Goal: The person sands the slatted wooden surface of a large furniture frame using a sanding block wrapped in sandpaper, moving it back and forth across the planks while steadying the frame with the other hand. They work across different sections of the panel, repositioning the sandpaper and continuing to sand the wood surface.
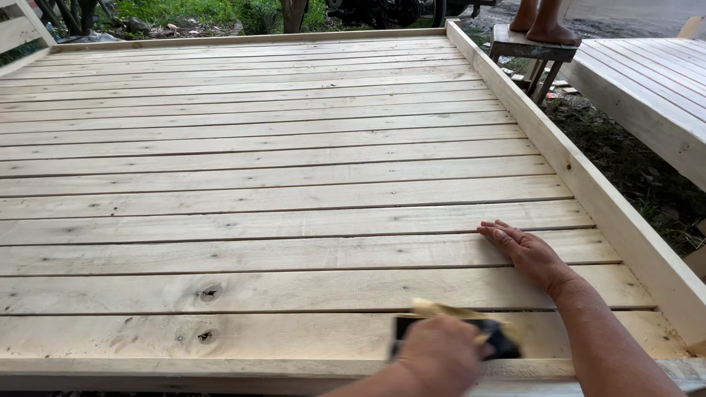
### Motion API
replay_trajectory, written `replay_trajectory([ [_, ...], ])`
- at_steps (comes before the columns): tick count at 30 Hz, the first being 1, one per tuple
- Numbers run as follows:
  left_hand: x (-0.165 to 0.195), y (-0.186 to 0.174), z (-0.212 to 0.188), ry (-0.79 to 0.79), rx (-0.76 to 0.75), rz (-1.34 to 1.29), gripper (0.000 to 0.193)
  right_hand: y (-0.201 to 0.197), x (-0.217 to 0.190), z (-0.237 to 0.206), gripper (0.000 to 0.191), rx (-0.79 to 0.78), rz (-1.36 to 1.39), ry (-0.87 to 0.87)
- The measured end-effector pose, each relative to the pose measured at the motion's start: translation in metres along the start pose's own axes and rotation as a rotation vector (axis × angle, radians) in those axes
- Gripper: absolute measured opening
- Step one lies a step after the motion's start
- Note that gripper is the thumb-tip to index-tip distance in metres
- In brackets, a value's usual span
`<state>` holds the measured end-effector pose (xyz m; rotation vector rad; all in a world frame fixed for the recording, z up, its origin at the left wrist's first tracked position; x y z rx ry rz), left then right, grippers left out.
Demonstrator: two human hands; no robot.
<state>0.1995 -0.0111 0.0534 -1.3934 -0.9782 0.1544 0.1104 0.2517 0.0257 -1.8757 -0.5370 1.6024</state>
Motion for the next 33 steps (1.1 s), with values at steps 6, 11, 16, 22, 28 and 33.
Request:
replay_trajectory([
  [6,-0.054,-0.014,-0.036,-0.111,0.013,-0.022,0.046,0.003,0.008,0.005,0.048,-0.006,0.009,-0.067],
  [11,0.012,0.024,0.028,0.037,0.021,-0.070,0.043,-0.001,0.007,0.004,0.049,0.002,0.065,-0.009],
  [16,0.025,0.019,0.030,0.077,0.037,-0.066,0.046,-0.004,0.007,0.000,0.049,-0.028,0.093,-0.028],
  [22,-0.032,-0.016,-0.024,-0.074,0.009,-0.084,0.044,-0.009,0.006,0.003,0.050,-0.061,0.155,-0.042],
  [28,0.037,0.010,0.026,0.024,-0.038,-0.071,0.047,-0.014,0.011,0.000,0.050,-0.062,0.152,0.101],
  [33,0.045,0.001,0.027,0.096,-0.083,-0.067,0.035,-0.076,0.039,-0.018,0.051,0.072,0.010,0.014],
])
Point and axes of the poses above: each hand's wrist, its own z-axis towards the middle knuckle, its own y-axis out of the palm, x = y × z, the point moved 1 cm from there along z, towards the middle knuckle, and after that the axes turned 4 degrees about -z, right-handed, at the moved point
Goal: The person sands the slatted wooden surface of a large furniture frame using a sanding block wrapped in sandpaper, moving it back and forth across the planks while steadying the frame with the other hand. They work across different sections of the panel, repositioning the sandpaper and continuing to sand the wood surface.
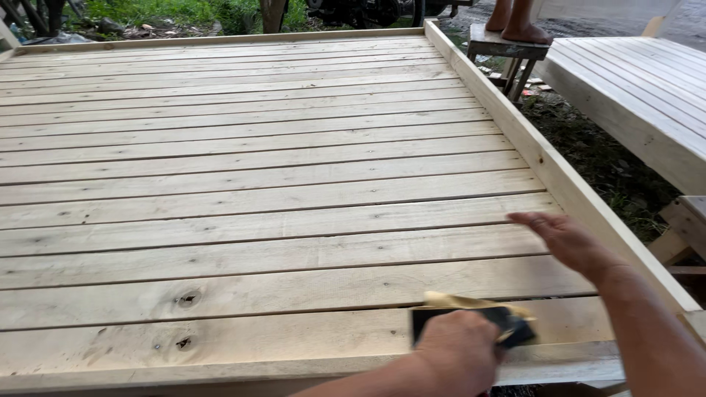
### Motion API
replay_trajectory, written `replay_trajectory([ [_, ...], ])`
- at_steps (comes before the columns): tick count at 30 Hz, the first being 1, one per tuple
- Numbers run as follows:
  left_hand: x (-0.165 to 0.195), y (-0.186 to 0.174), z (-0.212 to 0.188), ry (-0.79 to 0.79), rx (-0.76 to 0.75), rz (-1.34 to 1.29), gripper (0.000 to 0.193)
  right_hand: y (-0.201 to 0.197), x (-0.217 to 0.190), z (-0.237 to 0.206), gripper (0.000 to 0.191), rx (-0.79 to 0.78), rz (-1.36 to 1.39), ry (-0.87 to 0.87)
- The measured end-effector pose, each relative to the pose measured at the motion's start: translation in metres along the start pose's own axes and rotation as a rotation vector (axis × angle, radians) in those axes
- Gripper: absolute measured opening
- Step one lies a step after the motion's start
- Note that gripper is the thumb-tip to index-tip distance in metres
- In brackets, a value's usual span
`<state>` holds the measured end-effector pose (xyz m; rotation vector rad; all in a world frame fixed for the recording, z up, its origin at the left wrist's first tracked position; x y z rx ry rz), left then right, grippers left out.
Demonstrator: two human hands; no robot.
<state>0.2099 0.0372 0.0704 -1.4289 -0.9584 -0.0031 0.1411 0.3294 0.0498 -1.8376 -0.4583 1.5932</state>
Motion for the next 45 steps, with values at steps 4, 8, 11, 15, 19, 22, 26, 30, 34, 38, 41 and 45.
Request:
replay_trajectory([
  [4,-0.068,-0.014,-0.050,-0.045,-0.175,0.013,0.034,-0.058,0.037,-0.017,0.049,0.374,-0.408,0.072],
  [8,-0.081,0.018,-0.041,0.213,0.006,-0.027,0.040,-0.071,0.065,-0.037,0.047,0.467,-0.535,0.068],
  [11,-0.021,0.062,0.019,0.628,0.311,0.306,0.058,-0.069,0.072,-0.045,0.049,0.388,-0.395,0.290],
  [15,0.040,0.101,0.082,0.579,-0.016,0.165,0.075,-0.071,0.066,-0.053,0.053,0.330,-0.475,0.369],
  [19,0.017,0.093,0.066,0.686,0.013,0.308,0.072,-0.068,0.060,-0.057,0.053,0.326,-0.495,0.364],
  [22,-0.015,0.085,0.041,0.703,0.032,0.321,0.060,-0.067,0.060,-0.058,0.054,0.318,-0.483,0.370],
  [26,0.011,0.097,0.061,0.680,0.002,0.339,0.073,-0.068,0.062,-0.056,0.054,0.314,-0.384,0.323],
  [30,0.079,0.108,0.110,0.609,-0.018,0.273,0.069,-0.071,0.057,-0.060,0.054,0.259,0.255,0.289],
  [34,0.075,0.096,0.102,0.657,-0.014,0.116,0.078,-0.072,0.045,-0.070,0.052,0.247,0.237,0.303],
  [38,0.028,0.082,0.065,0.573,-0.098,0.074,0.070,-0.074,0.040,-0.075,0.053,0.207,0.267,0.348],
  [41,0.032,0.081,0.065,0.573,-0.035,0.118,0.066,-0.075,0.042,-0.072,0.054,0.195,0.211,0.270],
  [45,0.082,0.088,0.095,0.484,-0.040,0.072,0.068,-0.073,0.047,-0.064,0.055,0.205,0.191,0.231],
])
Point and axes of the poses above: each hand's wrist, its own z-axis towards the middle knuckle, its own y-axis out of the palm, x = y × z, the point moved 1 cm from there along z, towards the middle knuckle, and after that the axes turned 4 degrees about -z, right-handed, at the moved point
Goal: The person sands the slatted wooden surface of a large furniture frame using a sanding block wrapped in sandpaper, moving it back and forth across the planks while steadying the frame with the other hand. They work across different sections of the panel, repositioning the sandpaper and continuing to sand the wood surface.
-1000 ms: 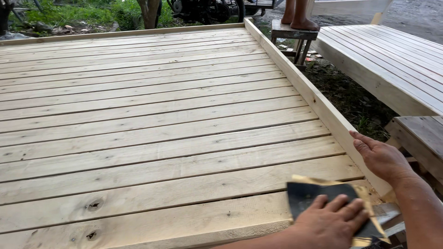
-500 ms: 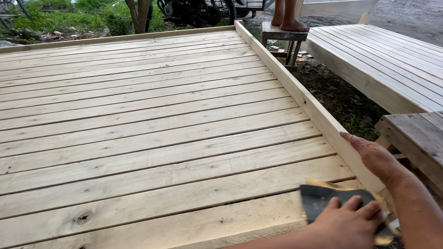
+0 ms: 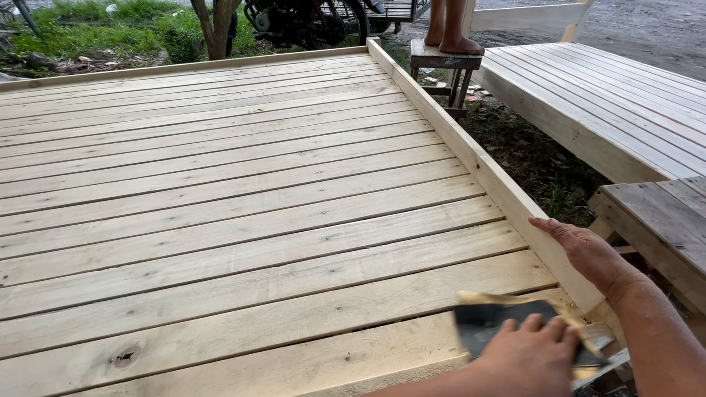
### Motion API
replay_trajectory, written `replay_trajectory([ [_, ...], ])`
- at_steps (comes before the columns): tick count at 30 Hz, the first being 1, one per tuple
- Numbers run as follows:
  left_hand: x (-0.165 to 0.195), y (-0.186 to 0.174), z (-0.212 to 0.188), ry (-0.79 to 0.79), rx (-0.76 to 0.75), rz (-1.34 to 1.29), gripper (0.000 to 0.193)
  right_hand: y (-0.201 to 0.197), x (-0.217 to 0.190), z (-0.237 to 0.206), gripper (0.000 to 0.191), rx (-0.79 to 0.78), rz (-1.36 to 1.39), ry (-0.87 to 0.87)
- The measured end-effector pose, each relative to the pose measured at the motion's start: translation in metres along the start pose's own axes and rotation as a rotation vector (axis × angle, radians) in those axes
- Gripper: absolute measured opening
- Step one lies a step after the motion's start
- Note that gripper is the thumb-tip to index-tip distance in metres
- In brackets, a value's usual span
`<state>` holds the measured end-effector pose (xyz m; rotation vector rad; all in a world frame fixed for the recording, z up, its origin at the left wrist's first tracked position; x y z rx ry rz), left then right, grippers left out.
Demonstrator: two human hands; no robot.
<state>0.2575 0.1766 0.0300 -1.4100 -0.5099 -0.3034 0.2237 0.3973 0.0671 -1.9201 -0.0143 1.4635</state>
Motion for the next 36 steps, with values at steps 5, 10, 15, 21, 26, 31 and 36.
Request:
replay_trajectory([
  [5,0.007,-0.009,0.000,0.017,0.014,-0.003,0.075,0.001,0.007,0.005,0.053,0.042,-0.125,0.015],
  [10,-0.023,-0.014,-0.045,-0.027,-0.111,-0.014,0.073,-0.001,0.015,0.010,0.054,0.023,-0.042,-0.007],
  [15,-0.007,-0.004,-0.002,-0.015,-0.063,0.040,0.072,0.001,0.009,0.007,0.058,0.031,-0.068,-0.005],
  [21,0.001,0.008,0.014,0.081,0.040,0.059,0.076,-0.003,-0.009,-0.017,0.061,-0.025,0.097,0.177],
  [26,-0.035,0.009,-0.041,0.087,-0.010,0.082,0.070,-0.007,-0.013,-0.020,0.068,-0.027,-0.008,-0.059],
  [31,-0.016,0.010,-0.004,0.026,-0.036,0.071,0.075,-0.004,-0.009,-0.015,0.067,-0.031,0.020,0.014],
  [36,0.008,0.011,0.020,0.070,0.025,0.106,0.088,-0.001,-0.010,-0.018,0.066,-0.011,-0.034,0.019],
])
Point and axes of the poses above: each hand's wrist, its own z-axis towards the middle knuckle, its own y-axis out of the palm, x = y × z, the point moved 1 cm from there along z, towards the middle knuckle, and after that the axes turned 4 degrees about -z, right-handed, at the moved point
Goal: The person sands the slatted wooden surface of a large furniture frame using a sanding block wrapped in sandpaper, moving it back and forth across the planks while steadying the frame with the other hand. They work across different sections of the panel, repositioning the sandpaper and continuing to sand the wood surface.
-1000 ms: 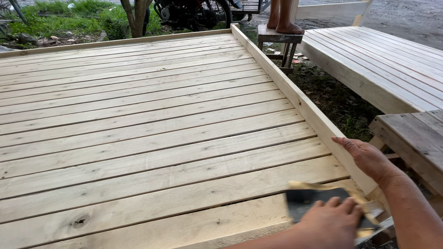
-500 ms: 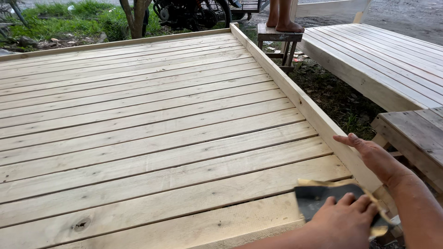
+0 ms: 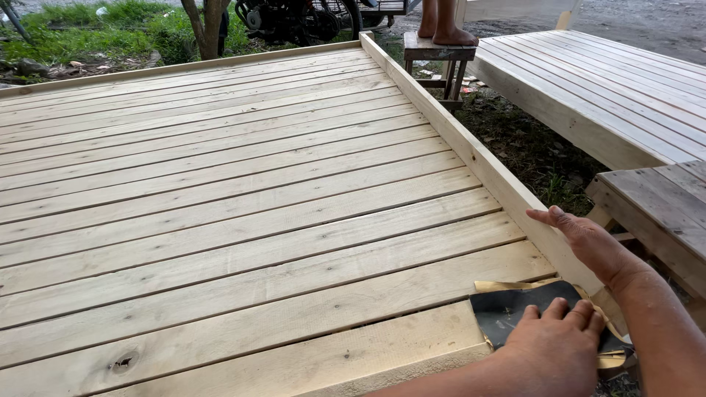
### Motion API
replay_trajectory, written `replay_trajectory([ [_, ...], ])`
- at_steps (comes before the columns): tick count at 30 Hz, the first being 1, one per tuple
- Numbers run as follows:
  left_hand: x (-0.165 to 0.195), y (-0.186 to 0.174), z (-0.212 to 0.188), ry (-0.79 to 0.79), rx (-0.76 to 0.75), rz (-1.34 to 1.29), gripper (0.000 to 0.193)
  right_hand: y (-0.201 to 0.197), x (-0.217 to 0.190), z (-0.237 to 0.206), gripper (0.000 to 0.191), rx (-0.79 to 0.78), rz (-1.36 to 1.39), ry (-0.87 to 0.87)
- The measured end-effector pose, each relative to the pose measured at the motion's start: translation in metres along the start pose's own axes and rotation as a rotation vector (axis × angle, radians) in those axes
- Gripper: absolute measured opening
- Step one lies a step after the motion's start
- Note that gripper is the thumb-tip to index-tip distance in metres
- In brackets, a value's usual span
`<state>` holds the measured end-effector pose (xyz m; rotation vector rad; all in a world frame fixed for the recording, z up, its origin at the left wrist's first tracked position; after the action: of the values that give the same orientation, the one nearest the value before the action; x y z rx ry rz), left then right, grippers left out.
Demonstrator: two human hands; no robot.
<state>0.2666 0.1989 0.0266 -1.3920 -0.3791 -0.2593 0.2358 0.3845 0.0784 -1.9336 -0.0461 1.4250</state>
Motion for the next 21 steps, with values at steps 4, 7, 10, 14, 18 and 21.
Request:
replay_trajectory([
  [4,-0.014,0.004,-0.043,0.069,0.078,0.124,0.074,-0.003,0.002,-0.004,0.063,0.036,0.049,-0.249],
  [7,-0.021,0.009,-0.057,0.134,0.153,0.178,0.067,-0.009,0.009,-0.007,0.061,-0.001,0.225,-0.425],
  [10,-0.015,0.016,-0.033,0.079,0.018,0.059,0.076,-0.007,0.016,-0.005,0.063,-0.060,0.273,-0.444],
  [14,-0.002,0.011,-0.002,0.095,0.094,0.042,0.073,-0.005,0.017,0.002,0.065,-0.025,0.160,-0.320],
  [18,-0.022,-0.006,-0.069,0.089,0.011,0.054,0.080,-0.004,0.018,-0.001,0.067,-0.029,0.143,-0.314],
  [21,-0.044,-0.018,-0.143,0.063,0.138,0.040,0.066,-0.003,0.017,-0.001,0.067,-0.010,0.053,-0.348],
])
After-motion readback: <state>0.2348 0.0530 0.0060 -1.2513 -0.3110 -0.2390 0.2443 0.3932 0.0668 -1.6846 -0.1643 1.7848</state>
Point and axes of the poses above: each hand's wrist, its own z-axis towards the middle knuckle, its own y-axis out of the palm, x = y × z, the point moved 1 cm from there along z, towards the middle knuckle, and after that the axes turned 4 degrees about -z, right-handed, at the moved point
